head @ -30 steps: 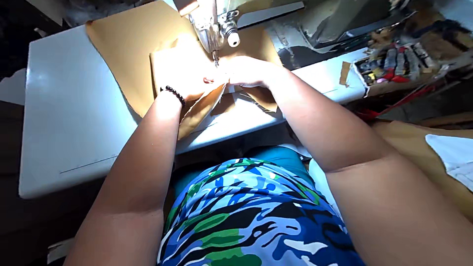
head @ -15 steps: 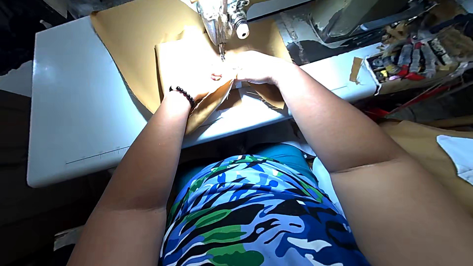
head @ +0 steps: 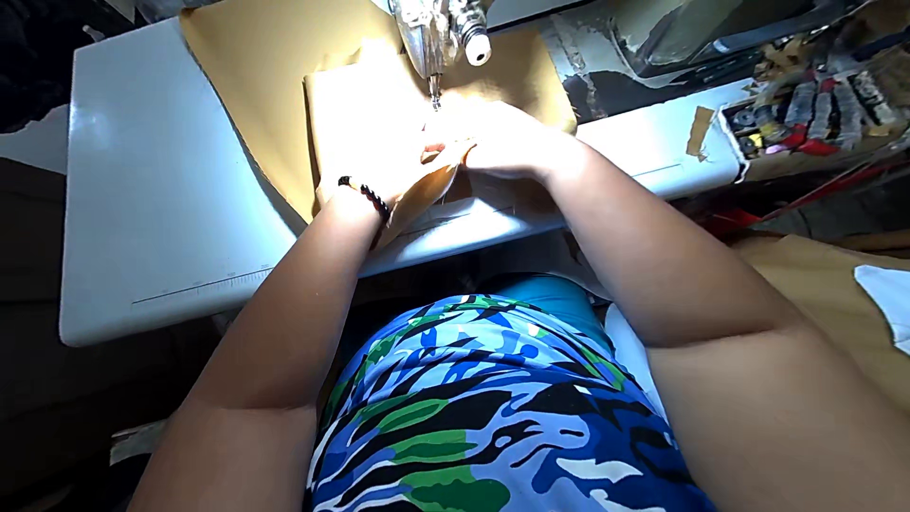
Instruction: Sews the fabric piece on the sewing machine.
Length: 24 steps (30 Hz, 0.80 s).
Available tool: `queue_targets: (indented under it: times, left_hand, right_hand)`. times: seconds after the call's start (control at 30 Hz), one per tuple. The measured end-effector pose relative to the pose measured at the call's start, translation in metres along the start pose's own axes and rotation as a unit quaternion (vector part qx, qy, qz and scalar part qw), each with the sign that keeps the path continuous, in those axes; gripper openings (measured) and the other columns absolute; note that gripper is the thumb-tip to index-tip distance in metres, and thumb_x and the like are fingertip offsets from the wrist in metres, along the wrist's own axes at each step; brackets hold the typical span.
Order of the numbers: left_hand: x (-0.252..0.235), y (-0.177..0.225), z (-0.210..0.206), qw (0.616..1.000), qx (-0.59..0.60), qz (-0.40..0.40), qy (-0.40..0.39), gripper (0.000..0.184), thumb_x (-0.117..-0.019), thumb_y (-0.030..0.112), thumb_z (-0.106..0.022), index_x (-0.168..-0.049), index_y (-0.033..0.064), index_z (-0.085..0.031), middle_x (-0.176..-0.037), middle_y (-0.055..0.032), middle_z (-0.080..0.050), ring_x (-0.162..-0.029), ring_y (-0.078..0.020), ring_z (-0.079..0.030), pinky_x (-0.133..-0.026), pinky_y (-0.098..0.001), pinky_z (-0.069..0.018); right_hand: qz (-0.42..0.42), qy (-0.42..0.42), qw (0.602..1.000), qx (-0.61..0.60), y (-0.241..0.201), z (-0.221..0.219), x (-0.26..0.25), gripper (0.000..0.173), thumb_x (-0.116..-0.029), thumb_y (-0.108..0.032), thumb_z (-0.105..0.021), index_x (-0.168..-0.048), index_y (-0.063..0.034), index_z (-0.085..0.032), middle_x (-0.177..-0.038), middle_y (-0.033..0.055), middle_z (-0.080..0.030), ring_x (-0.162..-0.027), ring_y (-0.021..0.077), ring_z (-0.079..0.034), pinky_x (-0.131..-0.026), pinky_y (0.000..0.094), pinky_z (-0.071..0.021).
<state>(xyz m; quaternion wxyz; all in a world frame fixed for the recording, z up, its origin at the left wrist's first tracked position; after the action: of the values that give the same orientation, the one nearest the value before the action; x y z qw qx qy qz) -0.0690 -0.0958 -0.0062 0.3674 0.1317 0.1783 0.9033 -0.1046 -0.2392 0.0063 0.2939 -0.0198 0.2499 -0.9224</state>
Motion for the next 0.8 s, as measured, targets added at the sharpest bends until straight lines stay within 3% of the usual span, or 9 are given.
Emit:
queue_targets:
  times: [0.07, 0.1, 0.13, 0.23, 0.37, 0.47, 0.57, 0.7, 0.8]
  left_hand:
    - [0.011, 0.006, -0.010, 0.998, -0.021, -0.038, 0.042, 0.030, -0.1031, 0.022, -0.057, -0.125, 0.0063, -0.072, -0.127, -0.0204, -0.064, -0.116, -0.0338, -0.062, -0.098, -0.0523, -0.0473]
    - [0.017, 0.005, -0.017, 0.996, -0.020, -0.047, 0.068, 0.032, -0.1034, 0.020, -0.056, -0.129, 0.0078, -0.070, -0.131, -0.0214, -0.062, -0.119, -0.0357, -0.061, -0.099, -0.0538, -0.0464]
    - [0.020, 0.003, -0.024, 0.994, -0.017, -0.052, 0.099, 0.034, -0.1040, 0.022, -0.054, -0.133, 0.0101, -0.068, -0.132, -0.0206, -0.061, -0.120, -0.0357, -0.060, -0.100, -0.0546, -0.0453]
    - [0.024, -0.007, -0.036, 0.990, 0.008, -0.035, 0.136, 0.040, -0.1046, 0.029, -0.051, -0.142, 0.0206, -0.063, -0.142, -0.0153, -0.057, -0.131, -0.0343, -0.055, -0.102, -0.0607, -0.0414]
    - [0.023, -0.007, -0.041, 0.988, 0.062, -0.027, 0.140, 0.039, -0.1040, 0.028, -0.052, -0.140, 0.0196, -0.065, -0.145, -0.0128, -0.057, -0.135, -0.0300, -0.051, -0.109, -0.0563, -0.0381]
    - [0.023, -0.009, -0.039, 0.989, 0.063, -0.028, 0.134, 0.040, -0.1039, 0.032, -0.053, -0.140, 0.0205, -0.065, -0.144, -0.0108, -0.057, -0.135, -0.0288, -0.052, -0.106, -0.0589, -0.0385]
    - [0.017, -0.013, -0.035, 0.989, 0.055, -0.025, 0.132, 0.040, -0.1042, 0.033, -0.052, -0.140, 0.0215, -0.065, -0.145, -0.0102, -0.057, -0.135, -0.0292, -0.052, -0.106, -0.0619, -0.0370]
    - [0.005, -0.020, -0.028, 0.988, 0.050, -0.031, 0.141, 0.040, -0.1044, 0.036, -0.052, -0.138, 0.0215, -0.067, -0.147, -0.0088, -0.056, -0.138, -0.0278, -0.050, -0.107, -0.0617, -0.0350]
    - [0.003, -0.022, -0.027, 0.990, 0.048, -0.024, 0.130, 0.041, -0.1049, 0.039, -0.050, -0.140, 0.0233, -0.065, -0.150, -0.0049, -0.054, -0.141, -0.0257, -0.046, -0.109, -0.0652, -0.0305]
  right_hand:
    - [-0.017, 0.022, 0.997, 0.069, -0.014, -0.013, 0.014, 0.033, -0.0863, -0.003, -0.064, -0.119, -0.0018, -0.070, -0.122, 0.0214, -0.066, -0.122, 0.0403, -0.059, -0.100, 0.0581, -0.0468]
    - [-0.015, 0.047, 0.993, 0.103, -0.021, -0.021, 0.024, 0.024, -0.0863, 0.000, -0.063, -0.108, -0.0004, -0.073, -0.110, 0.0217, -0.070, -0.111, 0.0420, -0.065, -0.090, 0.0596, -0.0505]
    - [-0.013, 0.060, 0.990, 0.128, -0.026, -0.029, 0.032, 0.022, -0.0883, 0.001, -0.062, -0.107, -0.0003, -0.074, -0.107, 0.0205, -0.071, -0.106, 0.0413, -0.067, -0.086, 0.0588, -0.0524]
    - [-0.009, 0.089, 0.985, 0.144, -0.026, -0.042, 0.047, 0.025, -0.0911, 0.001, -0.059, -0.112, -0.0009, -0.073, -0.121, 0.0173, -0.071, -0.111, 0.0385, -0.068, -0.089, 0.0566, -0.0531]
    - [0.009, 0.139, 0.981, 0.136, -0.021, -0.047, 0.054, 0.028, -0.0937, -0.001, -0.056, -0.115, -0.0023, -0.074, -0.124, 0.0151, -0.072, -0.110, 0.0367, -0.069, -0.089, 0.0538, -0.0551]
    - [0.002, 0.120, 0.984, 0.128, -0.020, -0.044, 0.052, 0.033, -0.0879, 0.003, -0.060, -0.119, -0.0027, -0.073, -0.124, 0.0161, -0.071, -0.108, 0.0392, -0.069, -0.085, 0.0567, -0.0553]
    - [-0.024, 0.106, 0.987, 0.114, -0.016, -0.040, 0.044, 0.038, -0.0837, 0.005, -0.063, -0.119, -0.0033, -0.073, -0.123, 0.0175, -0.070, -0.113, 0.0409, -0.067, -0.091, 0.0597, -0.0521]
    - [-0.053, 0.080, 0.991, 0.098, -0.001, -0.037, 0.030, 0.037, -0.0899, 0.001, -0.056, -0.123, -0.0043, -0.071, -0.128, 0.0180, -0.067, -0.125, 0.0398, -0.060, -0.105, 0.0582, -0.0441]
    - [-0.034, 0.089, 0.990, 0.101, 0.002, -0.034, 0.024, 0.030, -0.0897, 0.001, -0.056, -0.115, -0.0032, -0.072, -0.124, 0.0163, -0.068, -0.123, 0.0370, -0.060, -0.105, 0.0545, -0.0449]
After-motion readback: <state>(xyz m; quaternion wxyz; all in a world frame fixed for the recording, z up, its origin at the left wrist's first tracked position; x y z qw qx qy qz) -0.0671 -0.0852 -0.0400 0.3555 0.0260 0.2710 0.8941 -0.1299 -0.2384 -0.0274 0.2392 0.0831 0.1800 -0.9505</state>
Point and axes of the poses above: each hand's wrist, its own x-axis away from the middle knuckle, its own z-axis out of the back of the hand, y = z × x, the point moved 4 cm from there along -x, towards the middle knuckle
